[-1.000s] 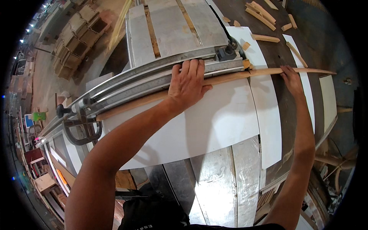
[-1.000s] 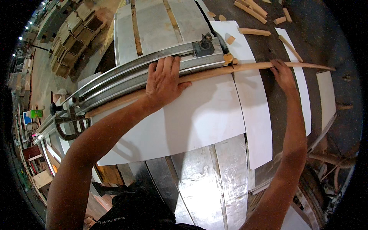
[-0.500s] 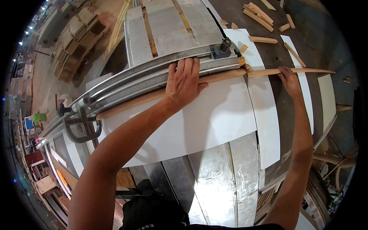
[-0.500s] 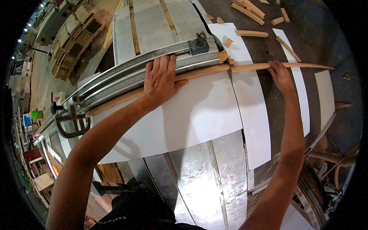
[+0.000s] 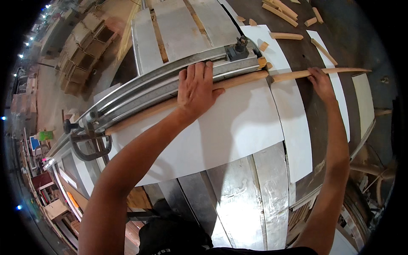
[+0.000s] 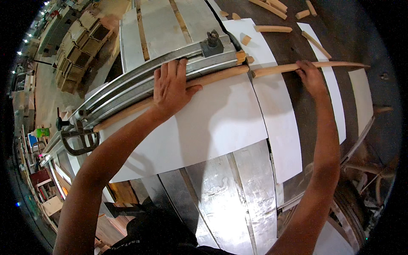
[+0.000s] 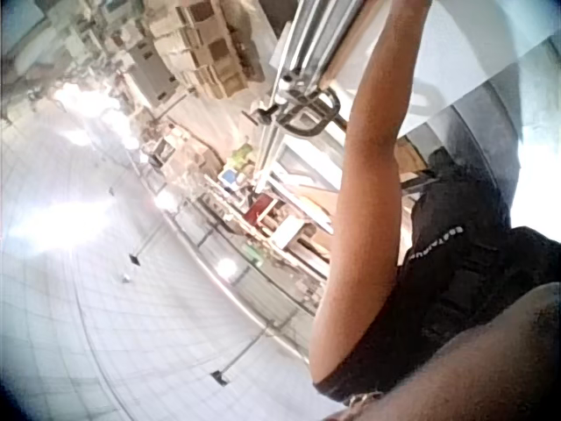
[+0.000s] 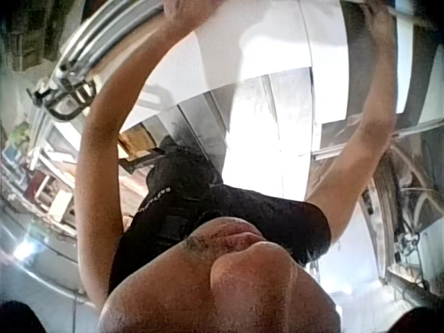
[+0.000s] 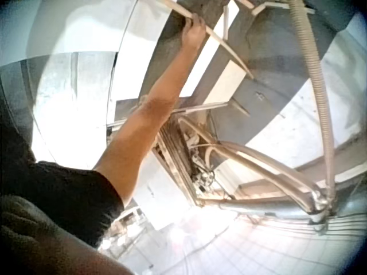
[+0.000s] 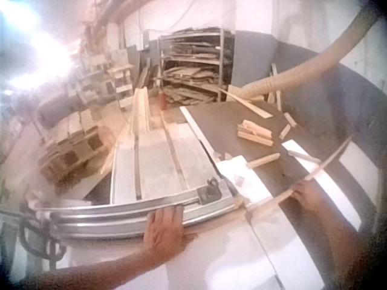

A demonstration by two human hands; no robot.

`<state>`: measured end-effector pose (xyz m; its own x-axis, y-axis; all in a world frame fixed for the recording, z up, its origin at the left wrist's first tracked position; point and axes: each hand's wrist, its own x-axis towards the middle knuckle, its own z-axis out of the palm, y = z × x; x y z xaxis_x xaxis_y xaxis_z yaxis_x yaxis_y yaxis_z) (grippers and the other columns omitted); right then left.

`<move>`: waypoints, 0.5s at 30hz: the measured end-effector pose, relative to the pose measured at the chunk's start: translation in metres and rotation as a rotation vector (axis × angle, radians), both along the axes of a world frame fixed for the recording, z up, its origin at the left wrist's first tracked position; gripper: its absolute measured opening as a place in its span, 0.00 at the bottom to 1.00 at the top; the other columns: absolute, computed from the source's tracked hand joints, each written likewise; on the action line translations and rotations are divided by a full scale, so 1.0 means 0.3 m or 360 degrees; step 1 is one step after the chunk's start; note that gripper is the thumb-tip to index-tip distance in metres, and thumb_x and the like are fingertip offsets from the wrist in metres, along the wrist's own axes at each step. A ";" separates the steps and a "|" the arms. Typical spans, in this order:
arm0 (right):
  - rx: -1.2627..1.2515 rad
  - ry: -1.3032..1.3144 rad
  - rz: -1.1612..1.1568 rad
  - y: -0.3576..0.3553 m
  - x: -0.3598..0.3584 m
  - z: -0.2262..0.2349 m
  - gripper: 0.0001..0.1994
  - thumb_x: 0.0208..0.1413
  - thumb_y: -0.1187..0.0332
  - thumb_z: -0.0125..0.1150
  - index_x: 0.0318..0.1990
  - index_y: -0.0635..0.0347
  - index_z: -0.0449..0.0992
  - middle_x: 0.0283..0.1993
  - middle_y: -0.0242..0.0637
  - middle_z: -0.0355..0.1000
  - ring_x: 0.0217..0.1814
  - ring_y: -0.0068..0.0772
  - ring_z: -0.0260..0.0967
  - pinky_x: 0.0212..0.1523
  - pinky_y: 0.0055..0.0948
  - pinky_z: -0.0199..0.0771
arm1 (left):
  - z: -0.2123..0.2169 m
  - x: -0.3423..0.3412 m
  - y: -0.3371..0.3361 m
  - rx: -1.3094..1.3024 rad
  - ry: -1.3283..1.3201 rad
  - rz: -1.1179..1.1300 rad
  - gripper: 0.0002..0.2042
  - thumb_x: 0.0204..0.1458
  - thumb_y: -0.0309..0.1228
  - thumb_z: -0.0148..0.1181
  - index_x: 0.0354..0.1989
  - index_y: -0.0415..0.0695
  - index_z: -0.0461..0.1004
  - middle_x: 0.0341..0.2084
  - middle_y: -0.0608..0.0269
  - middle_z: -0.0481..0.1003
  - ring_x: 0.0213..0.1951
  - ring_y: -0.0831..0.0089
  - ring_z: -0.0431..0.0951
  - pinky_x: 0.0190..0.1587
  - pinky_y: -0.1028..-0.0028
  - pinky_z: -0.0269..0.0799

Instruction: The person uses a table saw to cut long, thin wooden dowels into shorter segments. They feed the dowels through the saw blade one by one, collecting the cut pieces and stacking them on the machine's surface.

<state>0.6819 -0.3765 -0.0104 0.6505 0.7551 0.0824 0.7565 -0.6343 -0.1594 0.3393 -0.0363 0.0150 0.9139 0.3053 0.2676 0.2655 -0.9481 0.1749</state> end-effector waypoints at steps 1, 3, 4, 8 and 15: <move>-0.0022 0.0019 -0.0002 -0.016 -0.003 0.009 0.18 0.59 0.70 0.64 0.57 0.60 0.76 0.59 0.49 0.72 0.60 0.50 0.71 0.60 0.42 0.74 | 0.001 0.000 -0.001 -0.0002 -0.0009 0.0002 0.41 0.41 0.51 0.74 0.60 0.38 0.65 0.50 0.53 0.68 0.52 0.58 0.67 0.54 0.57 0.61; -0.0059 0.0030 -0.0046 -0.040 -0.028 0.027 0.20 0.57 0.69 0.65 0.58 0.60 0.75 0.60 0.48 0.71 0.62 0.49 0.70 0.61 0.41 0.73 | 0.000 -0.004 -0.001 0.0000 -0.0002 0.0015 0.41 0.41 0.51 0.74 0.60 0.38 0.65 0.49 0.53 0.69 0.53 0.57 0.67 0.54 0.57 0.61; -0.0075 0.0022 -0.0086 -0.049 -0.055 0.033 0.21 0.56 0.69 0.66 0.58 0.60 0.75 0.61 0.47 0.70 0.63 0.47 0.69 0.62 0.40 0.73 | -0.002 -0.007 0.000 0.0004 0.0014 0.0027 0.41 0.41 0.51 0.74 0.60 0.38 0.65 0.49 0.53 0.69 0.53 0.57 0.67 0.54 0.57 0.61; -0.0150 0.0039 -0.0051 -0.098 -0.073 0.048 0.25 0.53 0.69 0.70 0.59 0.60 0.74 0.64 0.45 0.68 0.66 0.45 0.67 0.65 0.39 0.70 | -0.008 -0.010 0.002 0.0013 -0.0002 0.0029 0.40 0.41 0.48 0.75 0.60 0.37 0.67 0.47 0.55 0.69 0.51 0.58 0.68 0.54 0.59 0.62; -0.0070 0.0039 0.0044 -0.159 -0.052 0.023 0.27 0.47 0.74 0.72 0.58 0.62 0.73 0.61 0.49 0.69 0.63 0.49 0.69 0.62 0.38 0.71 | -0.008 -0.011 0.012 -0.0003 -0.0080 -0.0040 0.41 0.39 0.47 0.76 0.59 0.37 0.68 0.47 0.53 0.70 0.49 0.57 0.70 0.52 0.58 0.63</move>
<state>0.6664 -0.4244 -0.0035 0.6305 0.7755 0.0330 0.7702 -0.6198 -0.1504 0.3359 -0.0327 0.0126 0.9067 0.2831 0.3127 0.2327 -0.9540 0.1892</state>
